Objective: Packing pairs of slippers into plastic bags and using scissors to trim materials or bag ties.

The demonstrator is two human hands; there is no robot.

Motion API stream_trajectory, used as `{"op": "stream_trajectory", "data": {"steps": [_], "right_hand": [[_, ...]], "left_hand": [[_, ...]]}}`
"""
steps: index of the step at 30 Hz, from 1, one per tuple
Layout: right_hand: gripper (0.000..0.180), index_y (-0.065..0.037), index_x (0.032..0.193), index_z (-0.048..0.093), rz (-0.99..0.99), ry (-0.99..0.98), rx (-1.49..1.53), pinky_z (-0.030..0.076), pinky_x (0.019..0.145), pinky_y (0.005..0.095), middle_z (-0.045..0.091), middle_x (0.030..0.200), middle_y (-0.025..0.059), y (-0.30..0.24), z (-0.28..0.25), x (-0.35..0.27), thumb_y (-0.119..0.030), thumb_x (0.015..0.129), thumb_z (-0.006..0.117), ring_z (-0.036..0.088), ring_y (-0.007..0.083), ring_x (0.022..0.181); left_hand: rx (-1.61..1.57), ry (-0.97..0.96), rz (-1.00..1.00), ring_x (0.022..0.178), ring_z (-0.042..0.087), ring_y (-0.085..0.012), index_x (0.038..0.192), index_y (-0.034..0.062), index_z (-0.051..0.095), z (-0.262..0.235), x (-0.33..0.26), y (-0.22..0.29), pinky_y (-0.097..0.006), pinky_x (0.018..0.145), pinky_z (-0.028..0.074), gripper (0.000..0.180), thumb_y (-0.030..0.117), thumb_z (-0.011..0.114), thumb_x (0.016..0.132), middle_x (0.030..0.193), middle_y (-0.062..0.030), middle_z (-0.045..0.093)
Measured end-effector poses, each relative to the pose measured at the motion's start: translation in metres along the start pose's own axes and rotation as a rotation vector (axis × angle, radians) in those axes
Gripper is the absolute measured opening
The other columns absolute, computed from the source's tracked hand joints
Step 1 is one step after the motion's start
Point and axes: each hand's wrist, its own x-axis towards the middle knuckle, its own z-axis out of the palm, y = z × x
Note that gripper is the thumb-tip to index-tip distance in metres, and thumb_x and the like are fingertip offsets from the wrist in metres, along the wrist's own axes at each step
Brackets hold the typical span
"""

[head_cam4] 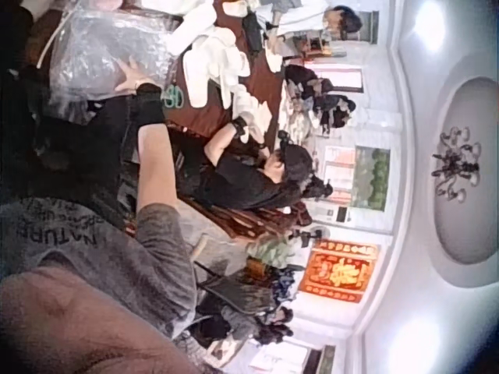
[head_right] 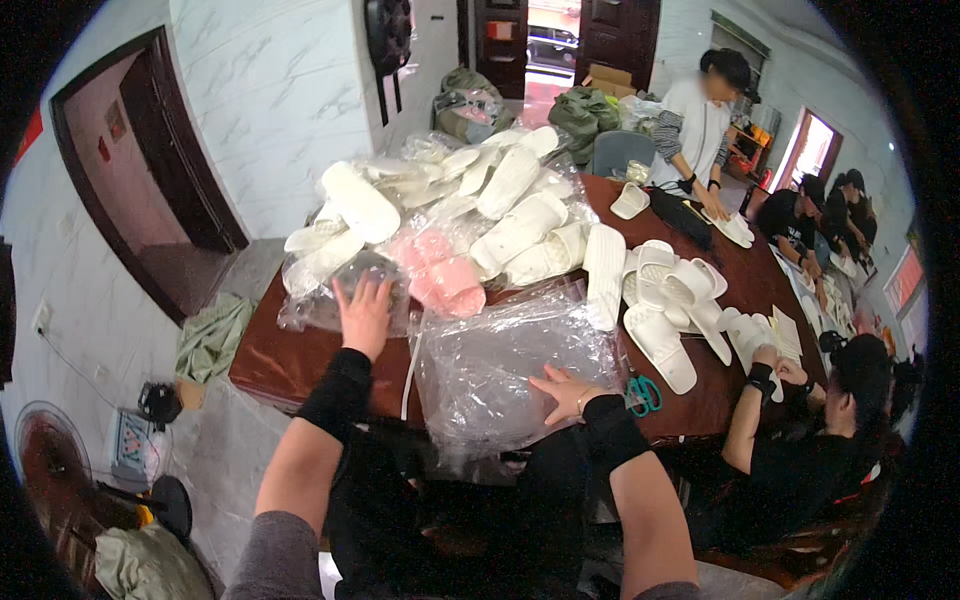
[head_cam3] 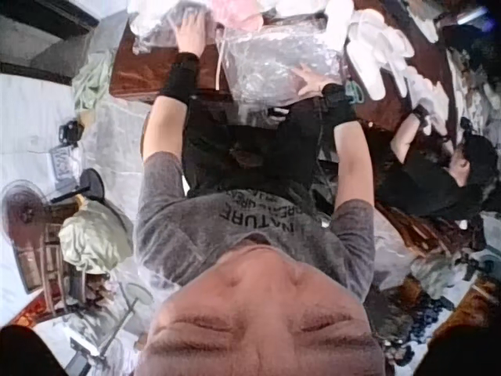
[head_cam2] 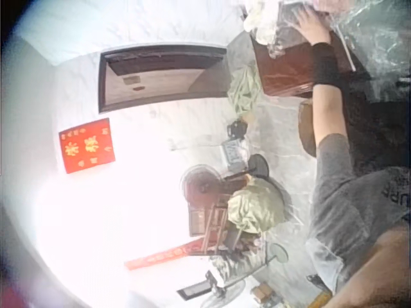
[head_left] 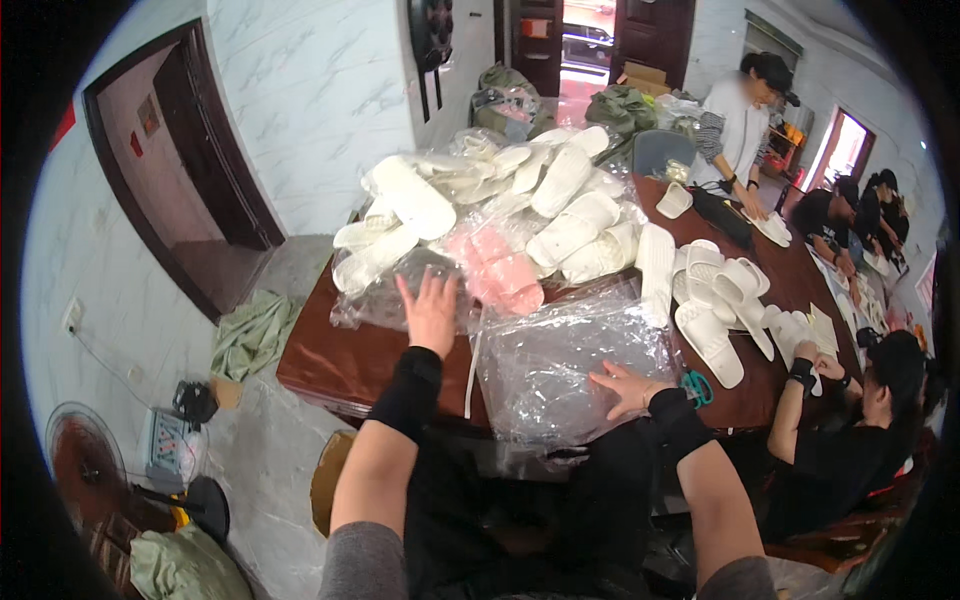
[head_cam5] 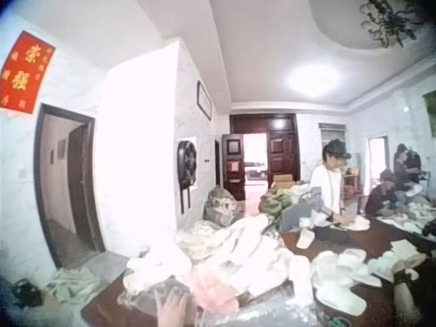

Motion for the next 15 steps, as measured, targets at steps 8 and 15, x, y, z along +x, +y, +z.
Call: {"op": "stream_trajectory", "data": {"steps": [8,15], "right_hand": [[0.111,-0.028,0.163,0.027,-0.015,0.114,-0.001,0.025,0.123,0.0517,0.006,0.170,0.0245,0.039,0.022,-0.002,-0.038,0.071,0.088,0.012,0.0499,0.154],[0.042,-0.011,0.128,0.067,0.160,0.682,0.394,0.050,0.095,0.0430,0.071,0.120,0.0149,0.023,0.027,-0.009,-0.029,0.090,0.069,0.066,0.0315,0.112]], "left_hand": [[-0.358,0.429,0.108,0.079,0.064,-0.0312,0.093,0.0061,0.061,-0.119,0.028,0.070,-0.045,0.070,0.049,0.009,0.008,0.067,0.086,0.090,-0.0118,0.062],[-0.601,0.064,0.365,0.091,0.064,-0.0309,0.109,0.0040,0.063,-0.079,-0.077,0.234,-0.041,0.075,0.053,0.028,0.009,0.069,0.083,0.105,-0.0131,0.064]]}}
